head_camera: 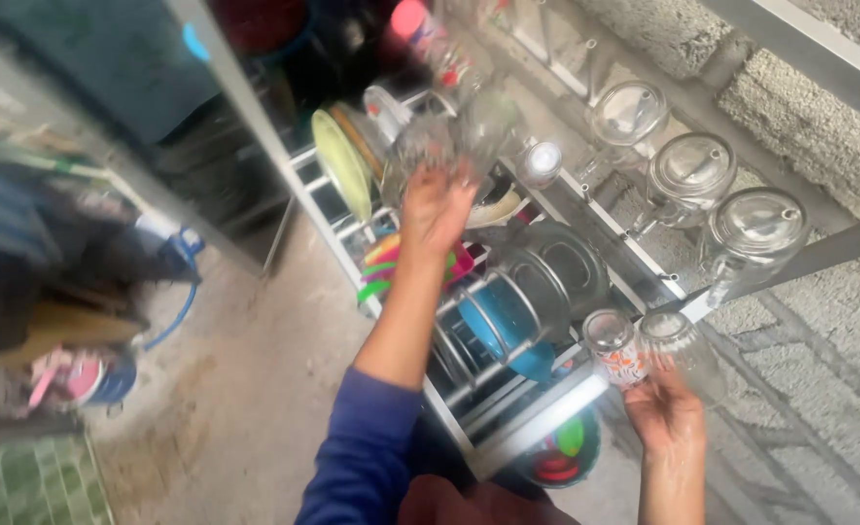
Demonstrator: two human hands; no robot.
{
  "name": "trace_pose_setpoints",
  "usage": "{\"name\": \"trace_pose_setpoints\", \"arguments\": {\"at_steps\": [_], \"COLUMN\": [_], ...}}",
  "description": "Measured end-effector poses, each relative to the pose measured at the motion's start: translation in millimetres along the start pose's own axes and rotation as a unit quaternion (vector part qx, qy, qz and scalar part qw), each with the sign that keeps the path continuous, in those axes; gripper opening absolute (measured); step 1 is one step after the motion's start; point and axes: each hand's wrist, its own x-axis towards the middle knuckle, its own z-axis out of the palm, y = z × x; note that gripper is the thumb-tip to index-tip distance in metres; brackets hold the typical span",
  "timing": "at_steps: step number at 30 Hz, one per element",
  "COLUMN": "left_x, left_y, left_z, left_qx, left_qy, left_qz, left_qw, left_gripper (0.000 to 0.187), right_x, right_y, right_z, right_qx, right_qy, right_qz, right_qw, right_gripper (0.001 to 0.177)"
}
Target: Washing various glasses, plates, and bowls in an outdoor sink.
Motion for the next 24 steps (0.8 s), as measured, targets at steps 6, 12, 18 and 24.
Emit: {"name": "trace_pose_setpoints", "arguments": {"at_steps": [6, 12, 18, 24], "left_x": [156.6, 208.2, 213.9, 196.1], "left_y": [-58.3, -86.8, -105.8, -96.9], "left_z": [-3.3, -1.8, -46.3, -75.2], "left_qx": [-0.153, -0.176, -0.184, -0.124], "left_qy": [-0.127, -0.131, -0.030, -0.002], "left_qz": [-0.085, -0.104, -0.154, -0.193], "left_qw": [0.976, 0.970, 0.970, 0.973], "left_gripper": [0.017, 0.019, 0.016, 0.015], "right_x": [-11.1, -26.6, -45.6, -55.9], "right_y": [61.5, 110.7, 123.2, 126.9], "right_z": [79.7, 99.4, 97.1, 96.6], "right_qx": [0.049, 0.057, 0.090, 0.096], "right_qy": [0.046, 0.189, 0.205, 0.212], "right_qz": [-0.067, -0.116, -0.158, -0.161], "right_qw": [0.996, 0.974, 0.962, 0.959], "right_gripper": [0.060, 0.050, 0.049, 0.049]}}
